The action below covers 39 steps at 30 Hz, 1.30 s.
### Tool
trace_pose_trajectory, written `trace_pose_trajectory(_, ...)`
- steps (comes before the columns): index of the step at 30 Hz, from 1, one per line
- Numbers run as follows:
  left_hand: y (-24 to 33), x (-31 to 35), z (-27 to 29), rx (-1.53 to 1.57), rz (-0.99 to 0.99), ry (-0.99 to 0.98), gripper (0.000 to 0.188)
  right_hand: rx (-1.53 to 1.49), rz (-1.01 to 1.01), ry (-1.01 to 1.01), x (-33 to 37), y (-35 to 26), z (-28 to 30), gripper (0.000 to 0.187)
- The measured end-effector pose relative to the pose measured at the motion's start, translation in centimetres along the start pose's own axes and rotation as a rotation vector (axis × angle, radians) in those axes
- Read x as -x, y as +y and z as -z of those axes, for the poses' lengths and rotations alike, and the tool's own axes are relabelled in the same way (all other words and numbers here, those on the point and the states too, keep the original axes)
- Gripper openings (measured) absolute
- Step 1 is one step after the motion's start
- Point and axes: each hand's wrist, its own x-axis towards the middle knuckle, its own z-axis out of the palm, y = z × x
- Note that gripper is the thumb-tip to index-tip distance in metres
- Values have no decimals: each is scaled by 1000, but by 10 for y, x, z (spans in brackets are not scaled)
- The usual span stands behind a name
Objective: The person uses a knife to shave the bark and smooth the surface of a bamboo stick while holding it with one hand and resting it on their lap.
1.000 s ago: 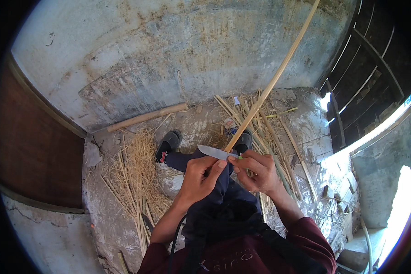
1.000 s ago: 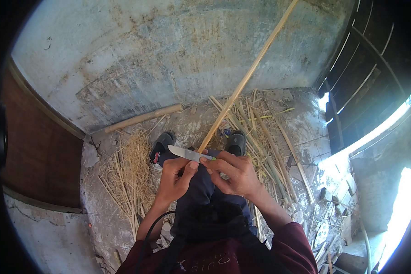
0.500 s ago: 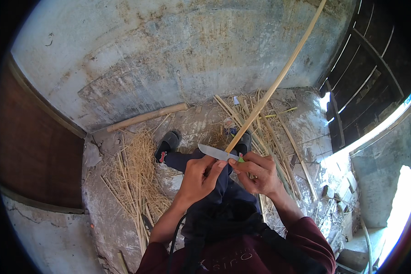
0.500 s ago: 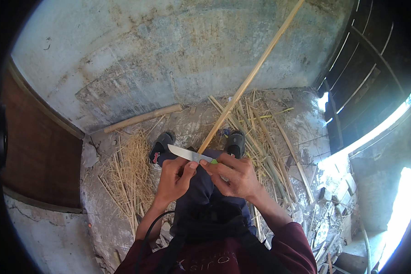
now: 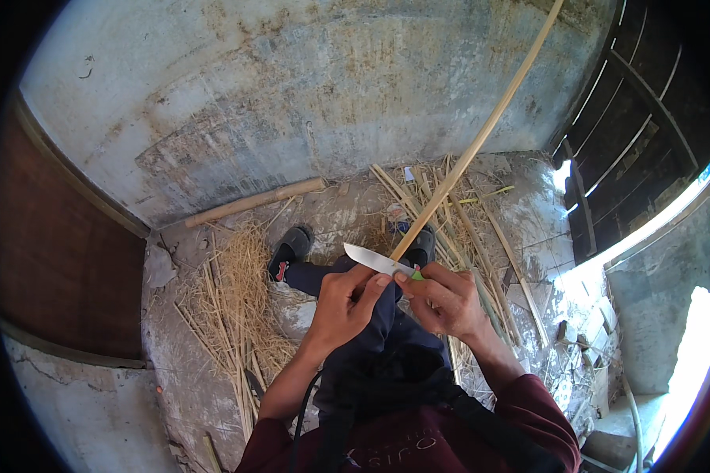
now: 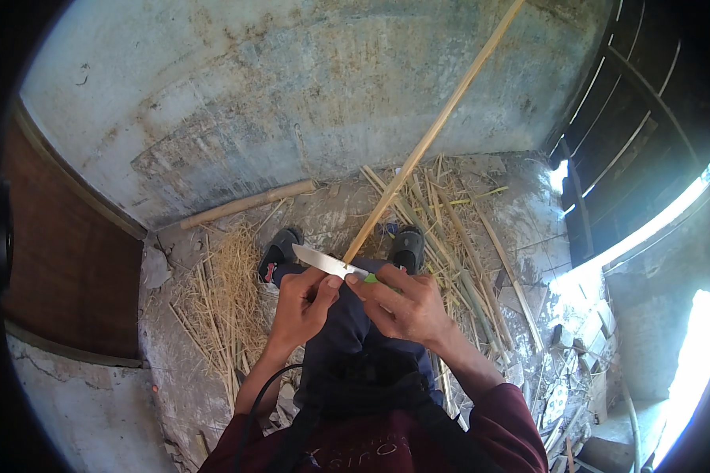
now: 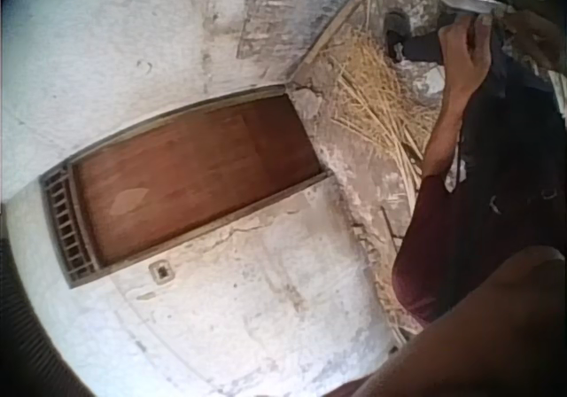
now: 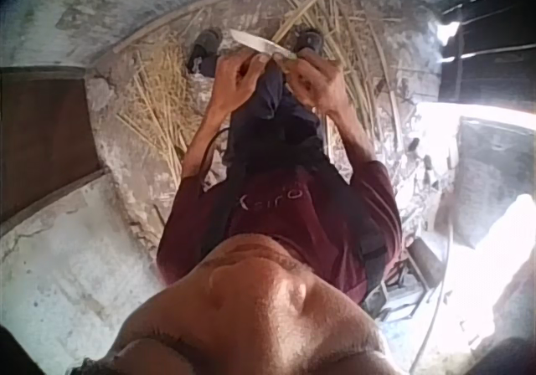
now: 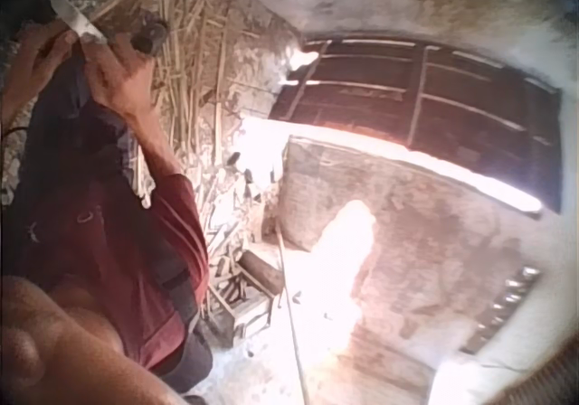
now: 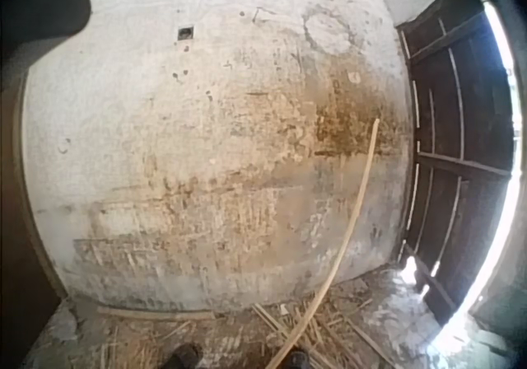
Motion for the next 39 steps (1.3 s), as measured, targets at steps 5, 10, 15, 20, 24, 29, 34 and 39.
trace_pose_trajectory(5, 1, 1, -1, 33, -59, 9, 23, -122, -48, -8, 1, -1, -1, 33)
trace_pose_trajectory(10, -1, 3, 1, -8, -54, 21, 22, -75, -12, -1, -1, -2, 1, 34)
trace_pose_trajectory(15, 7, 3, 6, -56, -69, 1, 20, -53, 14, -12, -1, -5, 3, 37)
trace_pose_trajectory(20, 4, 3, 3, -26, -52, 13, 20, 28, 31, -13, 1, -6, 1, 38)
trace_pose_trajectory(24, 4, 4, 5, -48, -32, 1, 21, 9, 27, 1, -3, -6, 0, 38)
trace_pose_trajectory(29, -4, 5, 2, 0, -21, -10, 25, -18, 39, 7, -6, 0, 1, 42)
trace_pose_trajectory(34, 3, 3, 5, -61, -37, -57, 27, -16, 43, -14, -4, 4, 4, 44)
trace_pose_trajectory(39, 17, 2, 7, -12, -71, -105, 28, 5, 35, 11, -4, 5, 9, 42)
